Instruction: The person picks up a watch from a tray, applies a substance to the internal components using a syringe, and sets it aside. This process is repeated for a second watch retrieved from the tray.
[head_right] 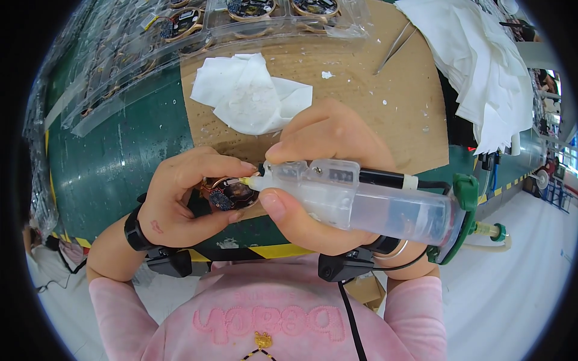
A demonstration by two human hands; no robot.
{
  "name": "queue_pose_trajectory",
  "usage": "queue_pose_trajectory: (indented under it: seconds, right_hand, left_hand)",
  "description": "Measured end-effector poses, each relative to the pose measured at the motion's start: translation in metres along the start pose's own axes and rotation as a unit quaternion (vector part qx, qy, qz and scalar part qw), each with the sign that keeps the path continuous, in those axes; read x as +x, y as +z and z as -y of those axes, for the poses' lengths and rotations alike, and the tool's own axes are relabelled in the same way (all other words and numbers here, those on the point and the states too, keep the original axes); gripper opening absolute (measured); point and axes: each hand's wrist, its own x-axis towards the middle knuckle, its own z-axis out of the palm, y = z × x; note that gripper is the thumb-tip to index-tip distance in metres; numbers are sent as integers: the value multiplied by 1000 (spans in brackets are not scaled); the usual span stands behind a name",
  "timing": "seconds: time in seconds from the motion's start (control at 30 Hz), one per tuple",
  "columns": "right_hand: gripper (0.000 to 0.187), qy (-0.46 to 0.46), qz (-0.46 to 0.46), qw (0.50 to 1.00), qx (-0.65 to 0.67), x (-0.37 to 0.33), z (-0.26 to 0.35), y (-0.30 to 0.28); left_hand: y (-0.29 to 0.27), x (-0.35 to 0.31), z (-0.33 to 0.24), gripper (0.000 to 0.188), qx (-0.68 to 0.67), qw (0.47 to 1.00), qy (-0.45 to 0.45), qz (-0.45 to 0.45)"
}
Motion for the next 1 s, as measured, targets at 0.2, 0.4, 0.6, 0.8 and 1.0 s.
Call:
queue_pose_trajectory:
  seconds: [0.2, 0.4, 0.6, 0.8, 1.0]
  right_hand:
    - [46, 32, -11, 999, -4, -3, 5, 1]
    - [48, 30, -21, 999, -18, -4, 5, 2]
    - [48, 17, -14, 999, -26, -4, 5, 2]
    - [46, -2, -2, 999, -49, -4, 5, 0]
    - [43, -18, 0, 997, -69, -5, 6, 0]
  left_hand:
    - [0, 0, 1, 49, -10, 1000, -4, -1]
    - [0, -1, 1, 50, -6, 1000, -2, -8]
    - [0, -3, 2, 51, -15, 1000, -11, -6]
    - [0, -2, 5, 51, 5, 1000, 6, -9]
    - [3, -5, 4, 50, -18, 999, -17, -29]
